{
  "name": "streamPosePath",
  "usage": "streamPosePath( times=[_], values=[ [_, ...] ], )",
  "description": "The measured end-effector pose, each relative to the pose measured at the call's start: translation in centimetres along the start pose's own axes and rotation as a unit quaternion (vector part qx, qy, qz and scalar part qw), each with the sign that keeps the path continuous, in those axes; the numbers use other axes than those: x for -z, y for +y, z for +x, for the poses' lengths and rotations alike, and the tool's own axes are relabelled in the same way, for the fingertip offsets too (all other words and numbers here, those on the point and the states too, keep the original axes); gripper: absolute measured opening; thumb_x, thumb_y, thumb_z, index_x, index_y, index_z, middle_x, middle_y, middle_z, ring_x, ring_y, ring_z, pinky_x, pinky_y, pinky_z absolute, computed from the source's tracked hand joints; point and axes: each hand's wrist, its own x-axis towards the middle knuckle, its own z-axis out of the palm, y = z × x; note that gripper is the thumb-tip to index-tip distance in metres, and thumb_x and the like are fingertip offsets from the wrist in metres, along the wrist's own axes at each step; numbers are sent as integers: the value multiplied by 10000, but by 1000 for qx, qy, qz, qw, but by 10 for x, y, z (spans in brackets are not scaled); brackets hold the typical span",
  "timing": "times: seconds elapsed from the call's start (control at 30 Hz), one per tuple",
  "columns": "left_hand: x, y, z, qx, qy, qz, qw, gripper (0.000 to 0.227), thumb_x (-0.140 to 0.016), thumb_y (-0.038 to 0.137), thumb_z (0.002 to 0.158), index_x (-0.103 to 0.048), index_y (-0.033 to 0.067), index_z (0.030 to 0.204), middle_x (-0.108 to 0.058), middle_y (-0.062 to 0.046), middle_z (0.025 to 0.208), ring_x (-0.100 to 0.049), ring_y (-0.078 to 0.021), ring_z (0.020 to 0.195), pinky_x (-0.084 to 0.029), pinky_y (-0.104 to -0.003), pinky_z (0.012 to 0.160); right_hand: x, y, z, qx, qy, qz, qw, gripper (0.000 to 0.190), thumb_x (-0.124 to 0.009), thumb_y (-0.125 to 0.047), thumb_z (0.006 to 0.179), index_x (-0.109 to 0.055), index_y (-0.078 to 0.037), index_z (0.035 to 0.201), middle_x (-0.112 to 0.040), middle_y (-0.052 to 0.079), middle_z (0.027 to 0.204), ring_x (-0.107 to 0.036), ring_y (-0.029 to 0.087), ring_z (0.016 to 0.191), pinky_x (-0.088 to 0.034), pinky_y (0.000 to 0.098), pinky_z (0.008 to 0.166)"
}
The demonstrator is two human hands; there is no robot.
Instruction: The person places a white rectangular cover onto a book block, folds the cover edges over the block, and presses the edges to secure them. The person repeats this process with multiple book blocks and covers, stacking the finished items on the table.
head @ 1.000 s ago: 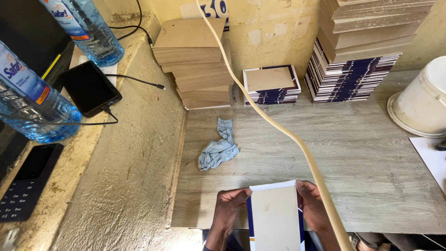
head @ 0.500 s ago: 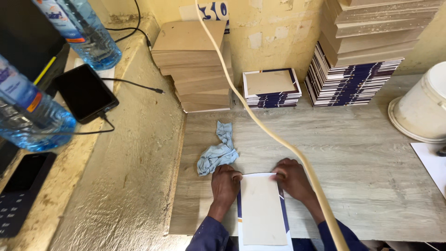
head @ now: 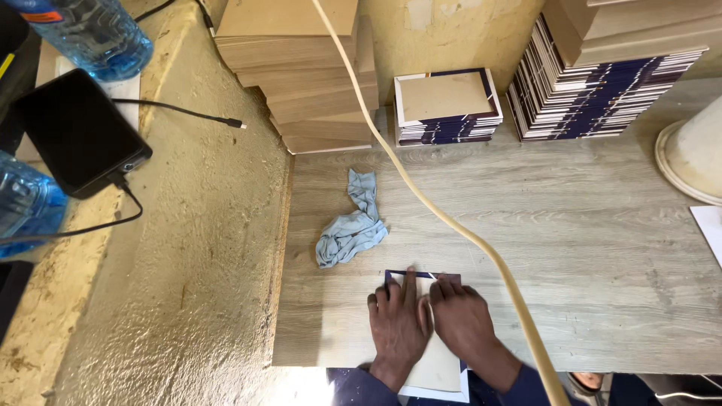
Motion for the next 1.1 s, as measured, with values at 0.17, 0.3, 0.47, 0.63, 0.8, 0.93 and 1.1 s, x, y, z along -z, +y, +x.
streamPosePath(
  times=[0.17,0.3,0.47,0.63,0.8,0.93,1.1],
  values=[
    [1,-2,3,3,14,-7,1000,629,-461,410,1049,-516,99,1593,-639,-220,1229,-558,-418,1230,-403,-592,1029,53,6,107,59,-116,142,981,125,-660,-289,868,-627,-253,753,-700,1,692,-689,332,705,-496,508,582],
    [11,-2,5,3,85,-62,994,503,-501,373,1053,-683,99,1434,-644,-181,1413,-511,-411,1333,-368,-588,1068,25,-13,165,311,-26,375,873,405,-647,-46,1014,-694,-182,1392,-640,80,1435,-584,294,1337,-444,427,1141],
    [2,-3,6,16,75,-60,995,496,-542,386,1020,-703,139,1419,-655,-159,1420,-580,-383,1104,-407,-544,948,26,35,136,341,-82,419,838,453,-432,-417,1151,-645,-114,891,-666,39,871,-609,260,863,-477,401,803],
    [10,-1,11,19,78,-71,994,377,-559,342,1029,-769,98,1225,-674,-96,1078,-592,-360,1028,-422,-528,928,30,92,93,229,-177,434,853,183,-640,-150,934,-746,-166,787,-719,-28,809,-705,121,746,-555,285,747],
    [3,-1,10,29,89,-54,994,366,-585,353,1008,-759,126,1236,-670,-62,1030,-589,-327,913,-436,-496,823,23,69,104,215,-157,431,862,285,-679,101,841,-705,-174,771,-679,-28,868,-688,173,819,-525,310,726],
    [5,-1,9,25,84,-55,995,336,-583,349,1011,-768,123,1177,-657,-78,1010,-567,-331,855,-424,-487,761,12,123,82,227,-183,450,844,424,-502,166,735,-770,-154,811,-732,-1,863,-738,168,810,-628,306,778],
    [-6,2,7,-42,132,-109,984,190,-604,166,1031,-722,21,1000,-641,-140,954,-568,-309,739,-464,-427,658,16,84,110,207,-232,390,867,375,-581,148,713,-716,-201,737,-744,-48,823,-710,145,778,-557,318,748]
  ],
)
